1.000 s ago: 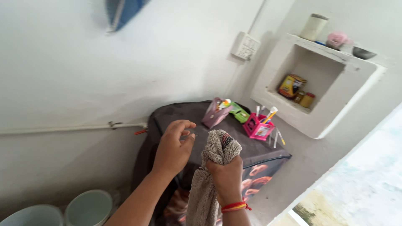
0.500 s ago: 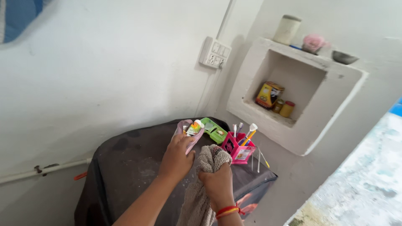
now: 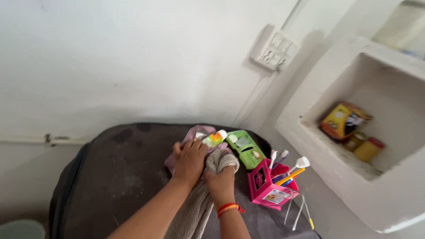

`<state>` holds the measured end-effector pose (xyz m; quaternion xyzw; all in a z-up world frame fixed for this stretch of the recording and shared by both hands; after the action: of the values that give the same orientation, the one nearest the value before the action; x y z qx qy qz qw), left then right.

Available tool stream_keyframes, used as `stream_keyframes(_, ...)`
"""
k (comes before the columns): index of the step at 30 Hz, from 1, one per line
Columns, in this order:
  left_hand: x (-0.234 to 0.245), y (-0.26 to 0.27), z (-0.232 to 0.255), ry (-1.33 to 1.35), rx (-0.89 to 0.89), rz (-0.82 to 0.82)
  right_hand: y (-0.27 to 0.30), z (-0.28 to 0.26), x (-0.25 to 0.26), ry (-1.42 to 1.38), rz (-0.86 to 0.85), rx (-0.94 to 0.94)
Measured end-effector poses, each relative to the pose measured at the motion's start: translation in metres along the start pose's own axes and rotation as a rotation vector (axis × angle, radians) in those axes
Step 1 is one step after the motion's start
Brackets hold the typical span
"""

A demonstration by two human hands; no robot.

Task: The person wipes several personal care items with a cloth and places them on a wall shelf. Items handled include a hairbrush, toothpaste, a small bottle, a cream tube, and a pink bottle. The person uses a cloth to wipe each item before placing it on the shelf.

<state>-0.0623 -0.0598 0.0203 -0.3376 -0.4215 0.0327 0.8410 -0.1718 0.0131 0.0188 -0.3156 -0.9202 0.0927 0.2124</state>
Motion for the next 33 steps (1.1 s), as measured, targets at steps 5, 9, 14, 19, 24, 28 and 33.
stream_keyframes(5,0.013,-0.009,0.000,0.184,0.043,0.170,-0.019,0.051,-0.007,-0.500,0.027,-0.220)
stream_keyframes(9,0.026,-0.029,-0.011,0.353,0.167,0.246,-0.034,0.076,-0.015,-0.709,0.083,-0.343)
stream_keyframes(14,0.012,-0.030,-0.054,1.014,0.637,-0.017,-0.048,0.091,-0.026,-0.874,0.110,-0.257)
stream_keyframes(19,-0.004,-0.023,-0.073,1.386,0.742,-0.084,-0.055,0.121,-0.018,-1.039,0.252,-0.177)
stream_keyframes(24,-0.021,-0.018,-0.086,1.527,0.809,-0.161,-0.061,0.151,-0.009,-1.500,0.253,-0.429)
stream_keyframes(28,-0.040,-0.008,-0.087,1.826,1.019,-0.235,-0.066,0.134,-0.011,-1.494,-0.007,-0.468)
stream_keyframes(33,-0.077,0.018,-0.086,1.894,1.404,-0.374,-0.046,0.098,-0.025,-1.398,-0.213,-0.575)
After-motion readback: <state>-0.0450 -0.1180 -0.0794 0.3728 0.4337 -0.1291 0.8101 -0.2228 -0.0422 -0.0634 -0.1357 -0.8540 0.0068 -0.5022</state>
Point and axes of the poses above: each hand's wrist, its own y-axis away from the middle knuckle, its own x-axis out of the back of the hand, z = x × y, the point moved 6 cm from there along -y, towards the middle knuckle, and after that the axes turned 4 degrees about x, right-handed, at the moved point
